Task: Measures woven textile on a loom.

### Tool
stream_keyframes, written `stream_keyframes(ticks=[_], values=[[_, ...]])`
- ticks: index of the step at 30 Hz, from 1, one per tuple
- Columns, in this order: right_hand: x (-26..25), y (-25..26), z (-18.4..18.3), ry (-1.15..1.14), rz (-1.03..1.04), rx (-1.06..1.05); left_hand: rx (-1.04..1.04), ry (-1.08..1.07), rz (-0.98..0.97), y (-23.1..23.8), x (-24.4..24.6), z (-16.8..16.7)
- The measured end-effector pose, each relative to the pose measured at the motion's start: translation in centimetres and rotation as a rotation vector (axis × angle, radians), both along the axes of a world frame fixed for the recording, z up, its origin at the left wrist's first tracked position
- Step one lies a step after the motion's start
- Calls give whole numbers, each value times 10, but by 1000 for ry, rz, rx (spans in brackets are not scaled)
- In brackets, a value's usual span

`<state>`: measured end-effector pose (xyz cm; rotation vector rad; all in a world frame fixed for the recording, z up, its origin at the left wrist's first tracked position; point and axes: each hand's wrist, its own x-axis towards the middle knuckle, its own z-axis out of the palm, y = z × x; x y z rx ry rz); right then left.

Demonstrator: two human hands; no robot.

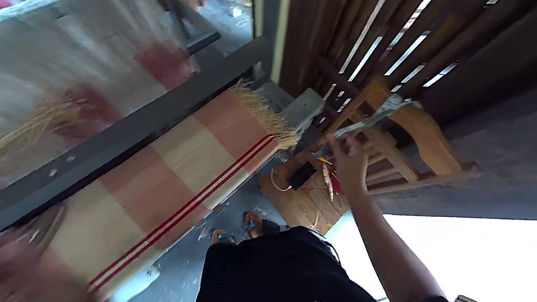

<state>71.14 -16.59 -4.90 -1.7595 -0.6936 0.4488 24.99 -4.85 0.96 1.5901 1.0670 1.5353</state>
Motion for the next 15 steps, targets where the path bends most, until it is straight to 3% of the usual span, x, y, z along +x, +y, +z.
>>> stream_keyframes(ticks=[1,4,6,8,11,15], values=[[-38,9,4,29,161,25,14,144,-92,-6,33,-17],[-120,22,15,53,479,134,-222,357,-399,-45,136,-49],[-141,30,19,-7,549,191,-408,264,-577,-60,164,-57],[-146,41,20,-106,620,248,-492,93,-598,-69,163,-58],[-144,56,17,-284,840,228,-481,-34,-608,-67,123,-44],[-170,68,-3,-424,1233,106,-520,-245,-367,-52,53,-29]])
